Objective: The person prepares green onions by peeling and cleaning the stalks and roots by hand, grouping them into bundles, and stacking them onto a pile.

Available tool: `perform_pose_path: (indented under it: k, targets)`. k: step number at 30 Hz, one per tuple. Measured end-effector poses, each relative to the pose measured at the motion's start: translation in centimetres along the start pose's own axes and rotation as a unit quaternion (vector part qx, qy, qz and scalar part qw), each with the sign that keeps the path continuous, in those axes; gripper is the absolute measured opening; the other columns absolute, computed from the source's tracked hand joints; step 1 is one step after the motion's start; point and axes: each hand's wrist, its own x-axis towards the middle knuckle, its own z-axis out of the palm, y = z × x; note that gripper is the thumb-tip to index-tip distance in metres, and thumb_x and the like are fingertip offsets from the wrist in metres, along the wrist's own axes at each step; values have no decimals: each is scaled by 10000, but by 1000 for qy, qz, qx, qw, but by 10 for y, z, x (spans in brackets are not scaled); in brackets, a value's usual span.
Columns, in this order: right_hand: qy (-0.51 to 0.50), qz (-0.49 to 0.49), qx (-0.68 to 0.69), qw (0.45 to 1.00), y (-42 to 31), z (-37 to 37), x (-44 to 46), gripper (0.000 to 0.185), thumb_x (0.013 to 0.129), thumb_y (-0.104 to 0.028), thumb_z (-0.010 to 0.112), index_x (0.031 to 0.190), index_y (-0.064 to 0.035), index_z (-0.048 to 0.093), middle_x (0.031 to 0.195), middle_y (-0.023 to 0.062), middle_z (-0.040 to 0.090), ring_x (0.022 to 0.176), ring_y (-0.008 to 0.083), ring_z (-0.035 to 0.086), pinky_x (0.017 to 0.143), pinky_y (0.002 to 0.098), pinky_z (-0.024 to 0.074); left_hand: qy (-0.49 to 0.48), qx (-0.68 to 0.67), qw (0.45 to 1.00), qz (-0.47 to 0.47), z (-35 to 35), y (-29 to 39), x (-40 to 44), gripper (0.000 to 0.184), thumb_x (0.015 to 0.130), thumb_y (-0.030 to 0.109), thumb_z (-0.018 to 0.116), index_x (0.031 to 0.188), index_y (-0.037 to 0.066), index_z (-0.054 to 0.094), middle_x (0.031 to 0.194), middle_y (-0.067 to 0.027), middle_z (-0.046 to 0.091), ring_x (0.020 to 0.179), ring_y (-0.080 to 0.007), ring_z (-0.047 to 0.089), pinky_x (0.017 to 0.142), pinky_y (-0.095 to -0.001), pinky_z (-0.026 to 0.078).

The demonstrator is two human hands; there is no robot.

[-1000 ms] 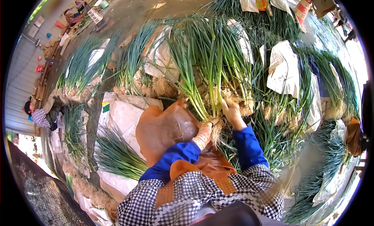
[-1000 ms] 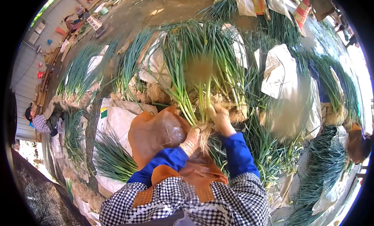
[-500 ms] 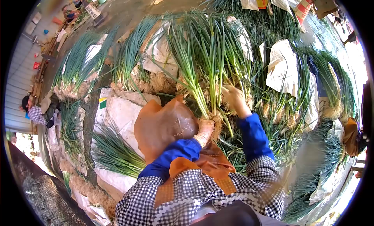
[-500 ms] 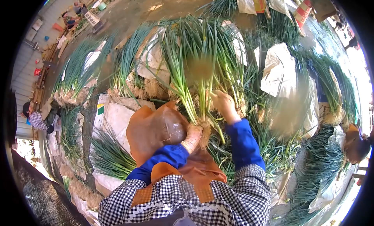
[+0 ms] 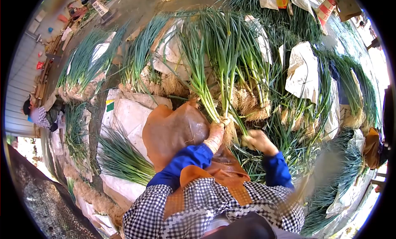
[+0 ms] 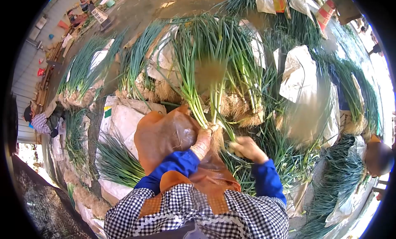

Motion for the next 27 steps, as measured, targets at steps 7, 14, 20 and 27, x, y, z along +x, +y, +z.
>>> perform_pose_path:
  k: [7,14,20,27]
  targets:
    - [291,-245,-259,888,25,-34,42,489,793,-410,615,1096,-30,564,958,181,623,887,286,611,776,362,476,-18,14,998,53,-2,-14,10,98,789,-25,573,878,12,589,853,-62,617,771,-137,592,695,-225,494]
    - [178,-277,-582,744,-15,15,72,302,823,-174,495,1117,-211,554,683,40,543,497,150,545,436,293,456,25,97,984,150,-15,-18,20,110,812,14,556,921,22,571,805,-8,565,726,-103,521,647,-222,448]
    - [49,47,-111,991,30,-22,-62,231,867,-256,567,785,-51,634,585,52,555,561,122,498,520,313,417,-2,8,998,65,-15,-2,9,157,792,64,601,941,13,597,816,-12,591,705,-88,543,631,-202,452]
    - [42,130,-615,776,104,-47,-21,246,868,-248,455,935,-72,614,801,81,622,743,253,623,641,334,512,-34,24,990,137,-3,-1,4,283,731,-5,638,1002,-2,555,856,-39,595,760,-116,577,691,-220,480]
